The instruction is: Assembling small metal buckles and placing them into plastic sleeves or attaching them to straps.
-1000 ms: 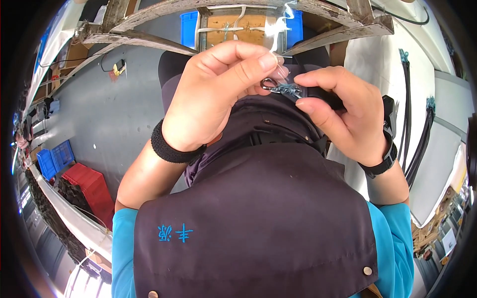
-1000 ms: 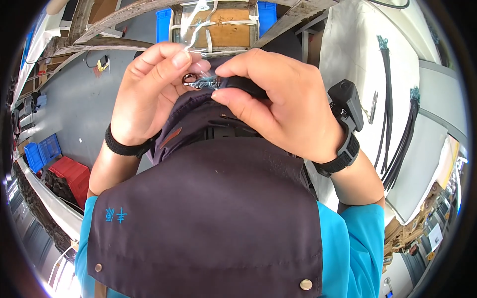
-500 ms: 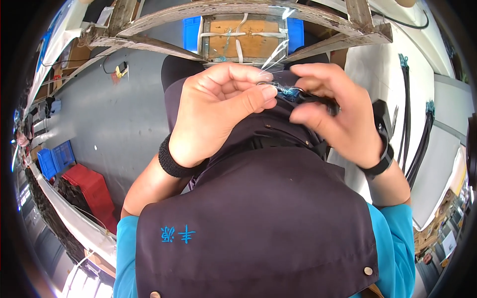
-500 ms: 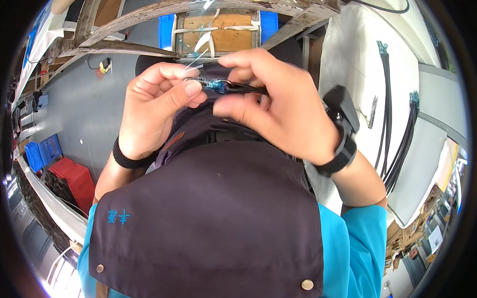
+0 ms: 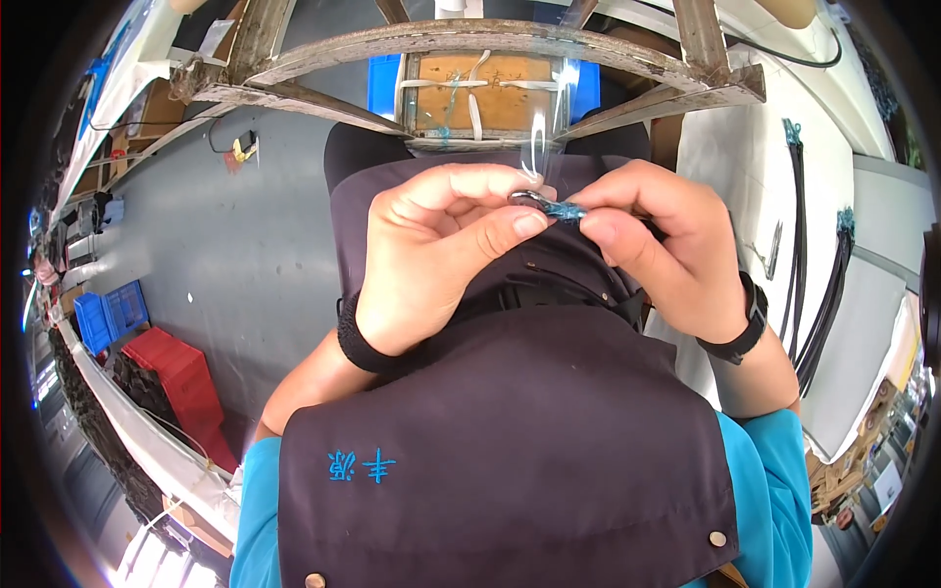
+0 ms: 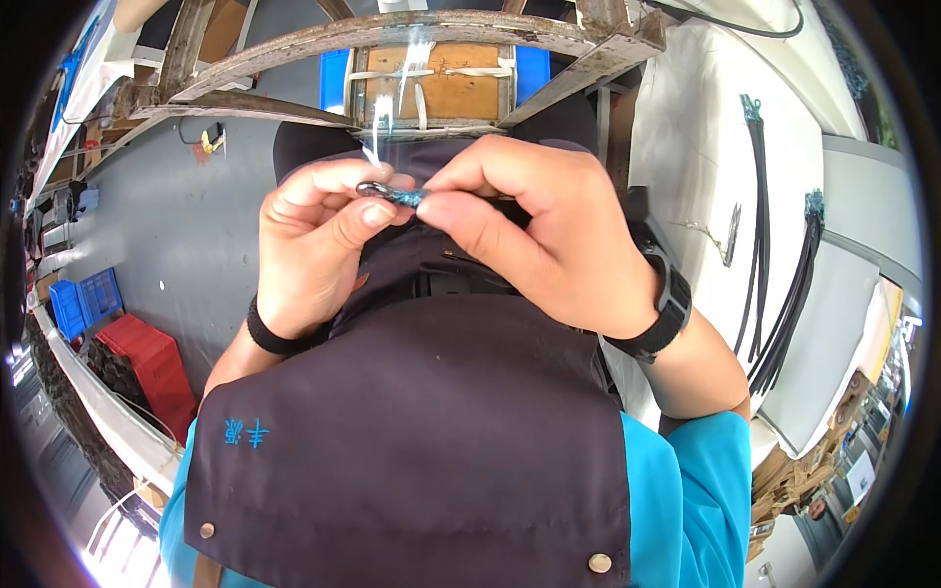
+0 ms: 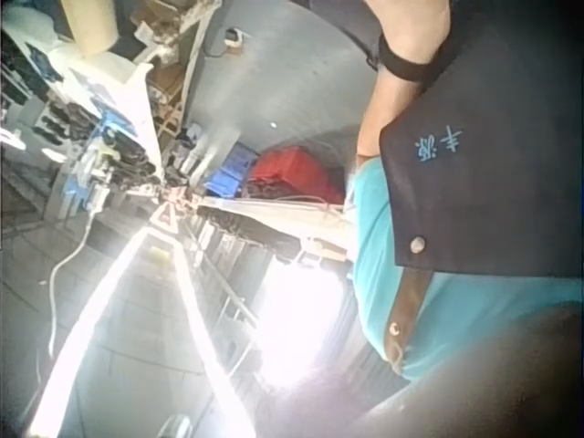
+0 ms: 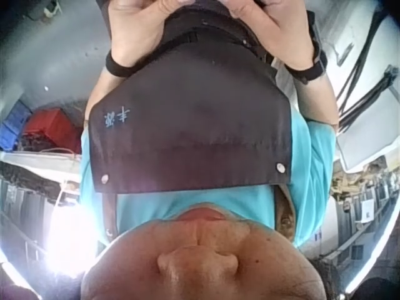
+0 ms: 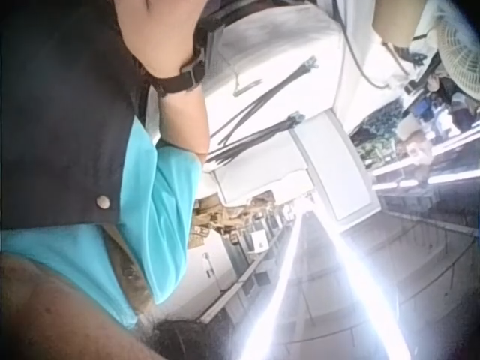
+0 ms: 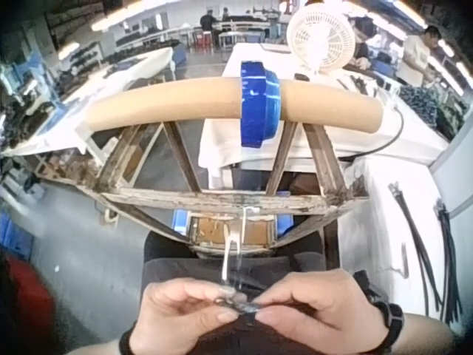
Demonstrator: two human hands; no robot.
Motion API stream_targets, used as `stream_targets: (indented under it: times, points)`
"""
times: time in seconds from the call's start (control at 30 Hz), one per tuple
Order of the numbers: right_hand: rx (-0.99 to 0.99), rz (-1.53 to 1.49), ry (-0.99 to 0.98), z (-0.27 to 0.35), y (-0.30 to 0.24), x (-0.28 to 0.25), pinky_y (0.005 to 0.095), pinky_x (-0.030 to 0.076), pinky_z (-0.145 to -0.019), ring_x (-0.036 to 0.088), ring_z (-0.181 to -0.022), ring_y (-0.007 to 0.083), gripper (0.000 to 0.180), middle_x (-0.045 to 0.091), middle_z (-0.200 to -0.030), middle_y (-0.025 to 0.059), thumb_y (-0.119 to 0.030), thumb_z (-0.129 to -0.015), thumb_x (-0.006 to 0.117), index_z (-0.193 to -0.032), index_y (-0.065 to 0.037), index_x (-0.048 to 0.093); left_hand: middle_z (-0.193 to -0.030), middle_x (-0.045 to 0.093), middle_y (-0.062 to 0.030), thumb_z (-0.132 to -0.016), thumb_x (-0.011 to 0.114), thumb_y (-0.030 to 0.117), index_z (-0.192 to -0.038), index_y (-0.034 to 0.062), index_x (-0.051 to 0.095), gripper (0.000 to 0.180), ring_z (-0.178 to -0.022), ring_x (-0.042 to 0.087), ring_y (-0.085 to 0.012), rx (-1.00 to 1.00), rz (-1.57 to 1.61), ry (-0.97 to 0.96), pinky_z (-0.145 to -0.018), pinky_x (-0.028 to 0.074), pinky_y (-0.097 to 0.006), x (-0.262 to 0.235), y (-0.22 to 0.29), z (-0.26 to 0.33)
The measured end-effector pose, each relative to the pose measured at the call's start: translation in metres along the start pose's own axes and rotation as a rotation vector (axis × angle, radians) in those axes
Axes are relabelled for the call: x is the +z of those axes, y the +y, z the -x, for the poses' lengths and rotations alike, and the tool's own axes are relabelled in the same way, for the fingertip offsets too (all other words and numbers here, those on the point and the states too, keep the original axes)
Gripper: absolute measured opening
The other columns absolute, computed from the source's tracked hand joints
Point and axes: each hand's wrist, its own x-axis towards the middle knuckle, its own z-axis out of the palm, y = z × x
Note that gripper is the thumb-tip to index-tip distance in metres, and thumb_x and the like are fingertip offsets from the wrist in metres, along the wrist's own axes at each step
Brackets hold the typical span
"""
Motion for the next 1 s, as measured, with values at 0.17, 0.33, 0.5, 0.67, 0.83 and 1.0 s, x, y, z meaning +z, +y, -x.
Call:
stream_targets:
  times: [0.17,0.33,0.5,0.67,0.83,1.0]
  points:
    - [0.521,-0.496,-0.151,-0.001,-0.007,0.002,0.0196,0.033,-0.050,0.042,-0.056,0.0030,0.024,0.050,-0.060,-0.0037,-0.019,-0.094,0.052,-0.079,-0.001,0.060,-0.098,0.066,-0.0122,-0.083,0.062,-0.004,-0.105,0.0003,0.062,0.022,-0.091,0.063,-0.0169,-0.073,0.164,0.110,-0.082,0.053,-0.030,0.013,0.001,0.002]
    - [0.499,-0.431,-0.080,0.003,0.003,0.011,0.0216,0.036,-0.049,0.045,-0.055,0.0042,0.028,0.052,-0.059,-0.0018,-0.023,-0.092,0.055,-0.076,-0.002,0.060,-0.105,0.064,-0.0132,-0.088,0.059,0.004,-0.109,0.0013,0.058,0.022,-0.091,0.063,-0.0179,-0.279,0.233,0.160,-0.081,0.052,-0.031,0.009,0.003,0.003]
    - [0.333,-0.338,0.055,0.023,0.021,0.014,0.0251,0.047,-0.065,0.057,-0.071,0.0108,0.023,0.061,-0.081,0.0061,-0.020,-0.092,0.055,-0.101,0.001,0.058,-0.108,0.062,-0.0109,-0.091,0.054,0.009,-0.112,0.0041,0.054,0.022,-0.092,0.063,-0.0169,-0.294,0.226,0.317,-0.078,0.054,-0.030,0.006,0.014,0.011]
    - [0.205,0.376,0.451,0.061,0.075,-0.023,0.0375,0.046,-0.079,0.058,-0.091,0.0309,0.028,0.060,-0.097,0.0178,-0.023,-0.085,0.061,-0.098,0.002,0.060,-0.109,0.061,-0.0090,-0.092,0.054,0.011,-0.111,0.0063,0.054,0.020,-0.090,0.064,-0.0166,-0.245,0.199,0.422,-0.075,0.055,-0.028,-0.004,0.024,0.026]
    - [0.681,1.467,0.717,0.190,0.197,-0.154,0.0492,0.040,-0.085,0.051,-0.102,0.0395,0.042,0.057,-0.102,0.0242,-0.029,-0.083,0.060,-0.109,0.004,0.055,-0.104,0.063,-0.0081,-0.092,0.053,0.008,-0.113,0.0065,0.054,0.021,-0.090,0.065,-0.0187,-0.259,0.302,0.323,-0.076,0.055,-0.031,0.000,0.016,0.020]
    - [0.935,1.240,0.636,0.235,0.226,-0.200,0.0498,0.044,-0.071,0.056,-0.082,0.0444,0.019,0.058,-0.086,0.0277,-0.007,-0.075,0.048,-0.090,0.004,0.052,-0.107,0.062,-0.0076,-0.091,0.056,0.010,-0.111,0.0066,0.056,0.021,-0.092,0.064,-0.0166,-0.277,0.309,0.342,-0.079,0.055,-0.030,0.005,0.025,0.028]
